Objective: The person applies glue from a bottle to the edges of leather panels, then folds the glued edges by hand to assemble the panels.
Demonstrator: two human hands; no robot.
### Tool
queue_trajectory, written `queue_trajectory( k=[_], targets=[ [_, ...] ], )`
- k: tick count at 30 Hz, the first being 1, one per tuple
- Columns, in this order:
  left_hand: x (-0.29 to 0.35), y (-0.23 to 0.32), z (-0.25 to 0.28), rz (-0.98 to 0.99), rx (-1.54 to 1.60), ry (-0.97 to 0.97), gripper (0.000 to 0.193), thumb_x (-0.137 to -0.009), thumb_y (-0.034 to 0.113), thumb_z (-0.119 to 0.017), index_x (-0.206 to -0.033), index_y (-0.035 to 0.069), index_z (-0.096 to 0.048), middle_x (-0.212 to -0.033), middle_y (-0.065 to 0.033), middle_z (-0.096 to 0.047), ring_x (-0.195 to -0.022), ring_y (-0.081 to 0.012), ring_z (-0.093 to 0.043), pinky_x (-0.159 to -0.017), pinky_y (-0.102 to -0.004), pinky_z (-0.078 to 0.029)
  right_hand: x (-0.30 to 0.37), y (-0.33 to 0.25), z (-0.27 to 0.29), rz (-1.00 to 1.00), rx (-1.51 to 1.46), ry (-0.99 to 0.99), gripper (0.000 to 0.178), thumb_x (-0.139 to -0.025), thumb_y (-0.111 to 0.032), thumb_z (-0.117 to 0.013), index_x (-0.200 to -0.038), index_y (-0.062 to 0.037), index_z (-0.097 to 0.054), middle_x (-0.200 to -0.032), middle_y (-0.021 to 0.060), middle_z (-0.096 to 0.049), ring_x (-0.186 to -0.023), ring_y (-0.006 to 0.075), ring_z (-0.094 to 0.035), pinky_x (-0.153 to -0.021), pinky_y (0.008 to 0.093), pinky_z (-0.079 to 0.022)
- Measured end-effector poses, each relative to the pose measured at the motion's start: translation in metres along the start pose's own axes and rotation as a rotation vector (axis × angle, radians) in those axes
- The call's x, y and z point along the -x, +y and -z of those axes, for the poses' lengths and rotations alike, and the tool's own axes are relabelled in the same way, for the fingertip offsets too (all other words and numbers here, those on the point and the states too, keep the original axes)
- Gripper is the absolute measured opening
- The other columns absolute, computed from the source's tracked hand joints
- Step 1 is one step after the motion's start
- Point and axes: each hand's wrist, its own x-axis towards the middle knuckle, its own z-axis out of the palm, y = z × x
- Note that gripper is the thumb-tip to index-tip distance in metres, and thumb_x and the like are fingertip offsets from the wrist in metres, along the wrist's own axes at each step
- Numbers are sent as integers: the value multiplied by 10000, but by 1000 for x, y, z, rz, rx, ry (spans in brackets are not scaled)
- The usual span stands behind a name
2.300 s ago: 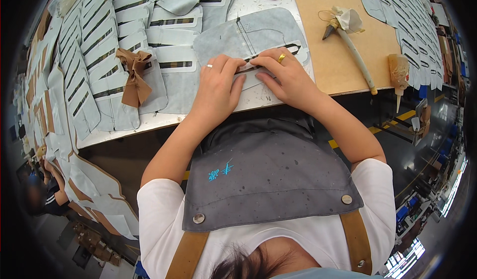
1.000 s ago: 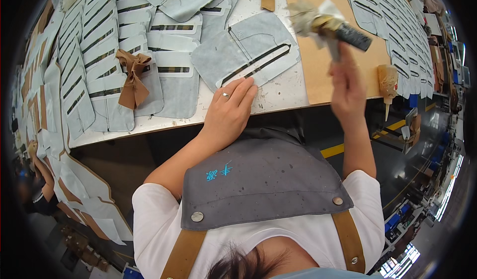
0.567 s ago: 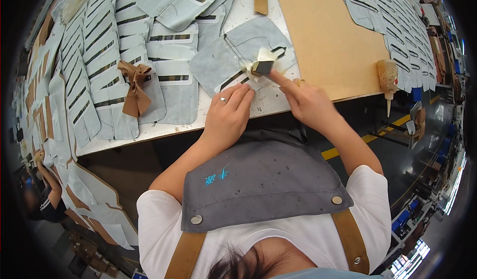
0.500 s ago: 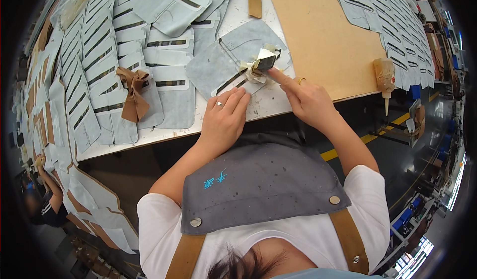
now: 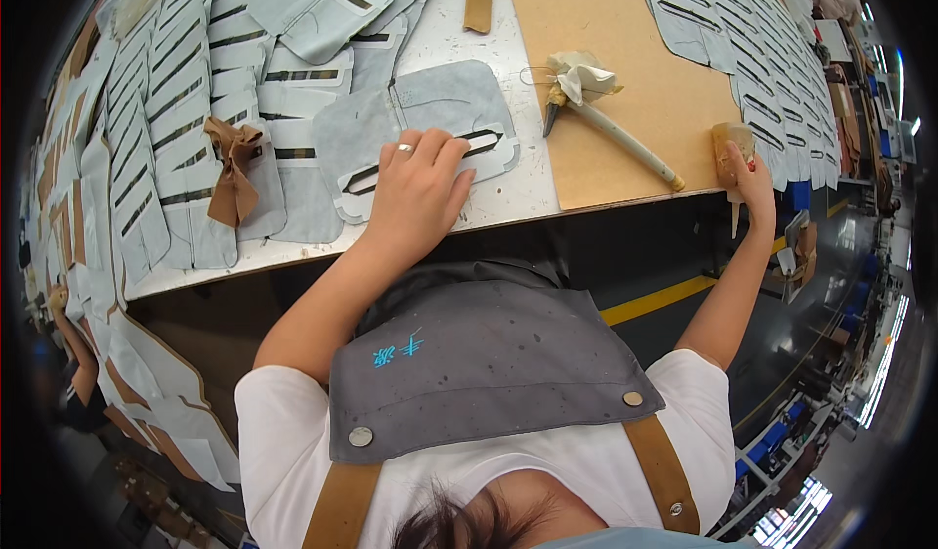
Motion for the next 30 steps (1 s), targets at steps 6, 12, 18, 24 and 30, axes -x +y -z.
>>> queue_trajectory(
  k=[6, 12, 18, 24, 30],
  targets=[
    [-6, -8, -11, 56, 84, -80, 232, -813, 123, -674, -1023, 71, -590, -937, -67, -551, -920, -249, -524, -800, -378, -363, -7, 14, 2, 66, -845, 46, 593, -891, -526, -616, -1224, -37, -576, -1001, 83, -656, -802, 174, -635, -757, 311, -502],
    [-6, -7, -16, 154, 240, -52, 141, -817, 100, -672, -946, 72, -625, -877, -55, -542, -855, -220, -524, -801, -368, -356, 49, -40, -40, 336, -1647, -312, 794, -851, -677, -538, -1372, -87, -428, -1220, 262, -583, -799, 207, -648, -472, 251, -464],
    [-8, -6, -19, 161, 290, 22, 83, -824, 100, -665, -891, 56, -644, -843, -54, -543, -832, -223, -519, -779, -354, -369, 113, -118, -110, 548, -1386, -249, 736, -822, -557, -683, -1330, -85, -439, -1212, 119, -588, -866, 194, -617, -581, 302, -482],
    [-6, -7, -24, 162, 340, 79, 65, -823, 123, -665, -855, 76, -633, -841, -47, -538, -841, -249, -508, -764, -381, -351, 136, -152, -127, 679, -1222, -197, 657, -834, -508, -704, -1245, -58, -457, -1074, 70, -587, -808, 207, -614, -570, 325, -482],
    [-7, -6, -21, 153, 313, 80, 77, -825, 105, -665, -874, 47, -652, -838, -53, -550, -827, -232, -514, -771, -349, -372, 139, -157, -138, 688, -1181, -124, 587, -848, -456, -711, -1190, -41, -475, -1053, 73, -580, -809, 209, -610, -548, 316, -479]
  ],
)
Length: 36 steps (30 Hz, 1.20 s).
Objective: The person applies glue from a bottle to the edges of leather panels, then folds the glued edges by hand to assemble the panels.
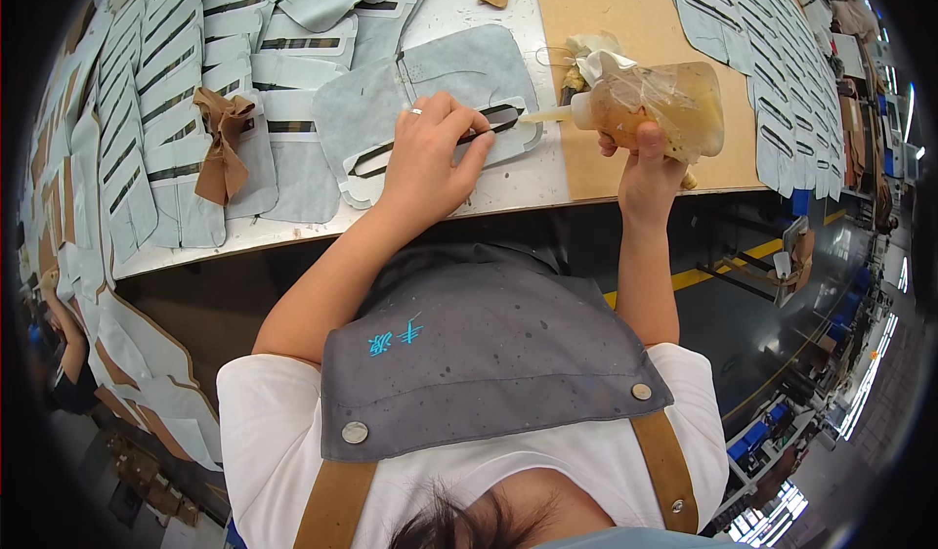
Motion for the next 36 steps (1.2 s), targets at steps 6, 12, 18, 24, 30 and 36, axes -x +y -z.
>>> queue_trajectory(
  k=[6, 12, 18, 24, 30, 36],
  targets=[
    [-1, 1, 0, 5, 1, -2, 75, -828, 110, -664, -870, 49, -655, -832, -55, -551, -825, -235, -514, -774, -351, -370, 5, 4, 0, 32, 35, 14, 583, -832, -446, -732, -1166, -37, -484, -1040, 72, -580, -807, 202, -609, -517, 304, -470],
    [-1, 0, 1, -4, 21, 9, 76, -828, 114, -667, -868, 50, -657, -826, -54, -550, -823, -235, -513, -771, -352, -367, 13, 17, 9, 329, 167, 33, 515, -810, -246, -797, -1184, -24, -522, -1048, 60, -619, -917, 180, -616, -790, 326, -532],
    [0, 1, 2, 17, 17, -8, 75, -828, 117, -670, -863, 51, -659, -823, -53, -546, -822, -232, -510, -767, -350, -366, 16, 14, 12, 401, 272, -104, 629, -771, -290, -826, -1246, -23, -510, -1166, 80, -604, -1050, 201, -596, -902, 334, -497],
    [0, 0, 1, 14, 23, -9, 69, -831, 119, -671, -855, 57, -655, -823, -56, -539, -818, -231, -507, -759, -349, -364, 12, 7, 5, 338, 317, -158, 766, -827, -436, -744, -1358, -17, -385, -1284, 70, -526, -1153, 217, -533, -984, 376, -437],
    [-1, 2, 2, 19, 34, -5, 67, -833, 123, -672, -856, 62, -656, -819, -55, -533, -812, -229, -501, -753, -348, -363, 8, 21, 21, 189, 281, 14, 811, -793, -553, -723, -1349, -55, -405, -1280, 67, -533, -1084, 208, -573, -925, 365, -480],
    [1, -1, -1, -10, 40, 26, 64, -821, 138, -666, -847, 83, -645, -814, -44, -520, -792, -240, -492, -706, -372, -333, -12, 10, 24, -290, -507, -72, 760, -796, -625, -673, -1276, -80, -448, -1174, 70, -566, -936, 224, -613, -705, 310, -524]
  ],
)
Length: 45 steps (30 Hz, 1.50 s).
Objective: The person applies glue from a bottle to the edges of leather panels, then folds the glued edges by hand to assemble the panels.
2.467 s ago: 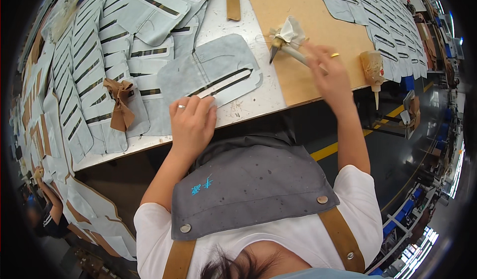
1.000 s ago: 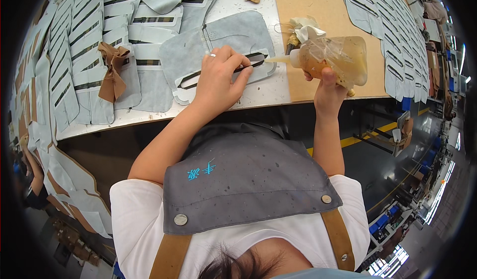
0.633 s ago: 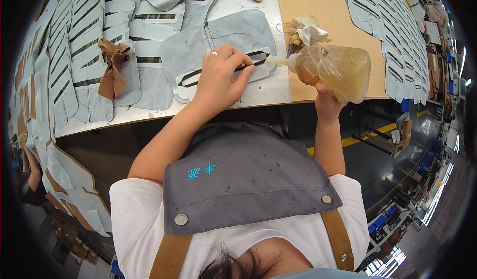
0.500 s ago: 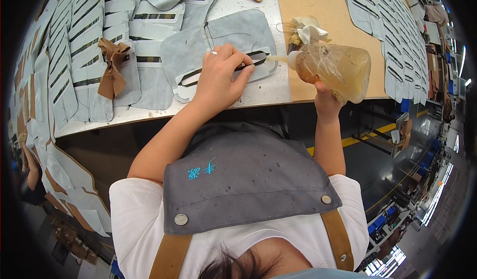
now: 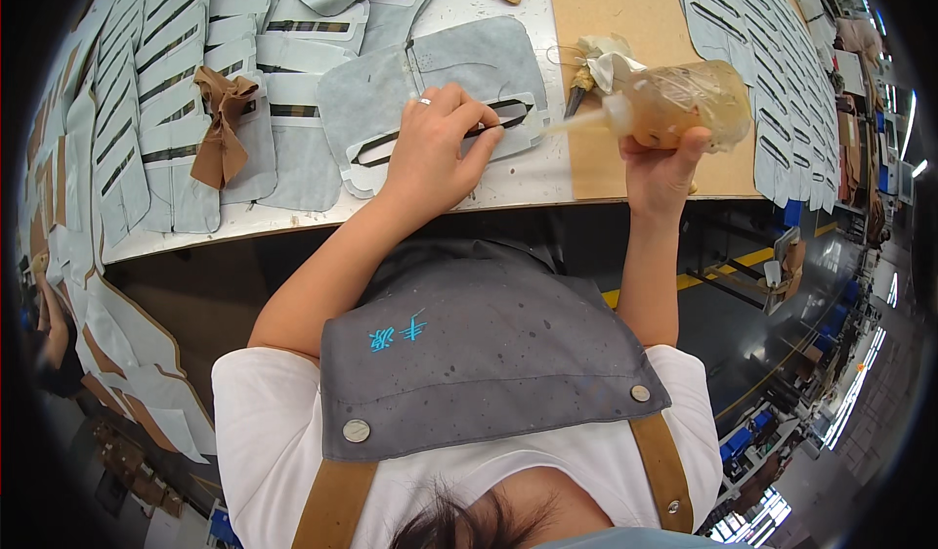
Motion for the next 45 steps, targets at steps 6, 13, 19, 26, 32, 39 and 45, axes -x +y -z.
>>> queue_trajectory(
  k=[6, 13, 19, 26, 32, 39, 45],
  targets=[
    [-1, 4, 2, 21, -24, -31, 64, -829, 124, -674, -847, 67, -653, -819, -52, -532, -804, -229, -500, -744, -350, -351, 1, 13, -12, 463, 657, 44, 694, -809, -544, -717, -1247, -69, -465, -1127, 64, -585, -938, 198, -600, -721, 334, -508],
    [-1, 1, 1, 3, -25, -21, 64, -818, 122, -679, -850, 73, -652, -806, -48, -537, -807, -232, -504, -737, -359, -348, 7, 11, -21, 455, 831, -121, 665, -791, -448, -779, -1227, -30, -501, -1147, 50, -595, -1026, 184, -581, -901, 333, -473],
    [-2, 1, 0, -5, -31, -15, 66, -818, 126, -676, -852, 75, -650, -813, -48, -544, -815, -235, -510, -735, -367, -346, 5, 14, -15, 597, 930, -135, 714, -755, -465, -795, -1233, -20, -505, -1150, 53, -603, -1058, 188, -577, -922, 334, -476],
    [1, 1, 1, -14, -32, -13, 65, -820, 127, -672, -851, 74, -649, -813, -45, -544, -818, -233, -513, -735, -363, -345, -3, 8, -21, 657, 1121, -322, 826, -712, -396, -847, -1330, -33, -438, -1224, 77, -579, -1114, 209, -581, -934, 326, -494],
    [2, 2, 2, 2, -46, -34, 58, -828, 121, -664, -846, 67, -650, -818, -49, -547, -827, -230, -520, -754, -368, -357, 14, -1, -1, 658, 749, 33, 775, -734, -409, -833, -1311, -53, -458, -1225, 75, -567, -1102, 244, -587, -952, 386, -486],
    [-38, -30, 26, -78, -287, 87, 262, -838, 184, -667, -1058, 52, -616, -942, -86, -609, -966, -296, -555, -831, -400, -379, 1, -69, 30, 318, -282, 117, 767, -793, -676, -625, -1272, -92, -496, -1177, 180, -599, -629, 153, -533, -442, 247, -358],
    [-86, -43, 55, 156, -492, -359, 362, -803, 285, -688, -1054, 34, -615, -870, -139, -622, -875, -333, -582, -801, -459, -378, 11, -52, 33, 305, -201, 285, 757, -801, -686, -598, -1278, -106, -505, -1152, 198, -620, -577, 142, -517, -440, 235, -378]
  ],
)
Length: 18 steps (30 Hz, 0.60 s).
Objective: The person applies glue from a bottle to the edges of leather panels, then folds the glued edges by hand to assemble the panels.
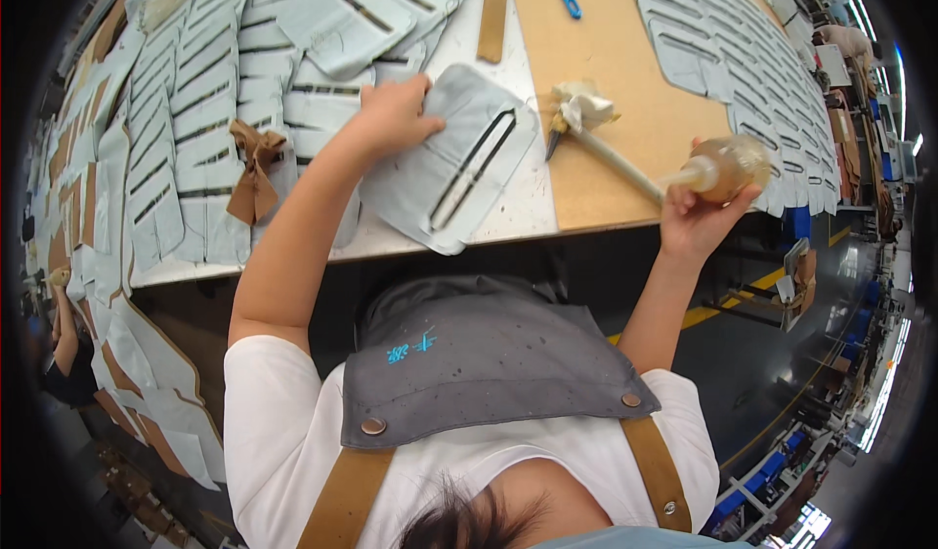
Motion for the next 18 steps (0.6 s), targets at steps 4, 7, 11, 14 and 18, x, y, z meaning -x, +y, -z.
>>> queue_trajectory(
  k=[4, 7, 11, 14, 18],
  targets=[
    [12, 7, 17, 30, 242, -79, 312, -803, 250, -686, -1000, 11, -647, -759, -147, -625, -691, -259, -602, -746, -370, -418, 13, 12, 5, -46, 23, 72, 766, -826, -670, -585, -1277, -57, -496, -1172, 177, -613, -554, 133, -493, -445, 234, -380],
    [45, 19, 34, 109, 667, 79, 299, -889, 240, -651, -1034, -21, -654, -798, -104, -667, -705, -150, -592, -670, -263, -444, 16, 18, 14, -19, 55, 56, 759, -822, -668, -592, -1283, -73, -493, -1168, 159, -619, -644, 136, -548, -478, 233, -409],
    [93, 26, 10, 148, 1133, 379, 326, -964, 282, -581, -914, -35, -640, -753, -81, -638, -670, -129, -575, -606, -287, -456, 15, 22, 20, -46, 166, 8, 748, -811, -668, -603, -1281, -96, -497, -1160, 126, -630, -781, 140, -596, -530, 240, -450],
    [134, 23, -8, 478, 1235, 95, 371, -1007, 313, -502, -930, -23, -639, -792, -83, -660, -627, -105, -563, -600, -243, -458, 10, 28, 25, -55, 201, -77, 762, -803, -674, -607, -1285, -95, -499, -1181, 106, -627, -782, 141, -598, -529, 246, -454],
    [156, 37, 6, 546, 1231, -362, 414, -1023, 333, -449, -939, -23, -644, -748, -95, -668, -619, -111, -601, -590, -238, -480, 7, 36, 20, -66, 251, -121, 781, -789, -675, -625, -1286, -84, -511, -1203, 93, -629, -793, 152, -611, -575, 270, -475]
  ],
)
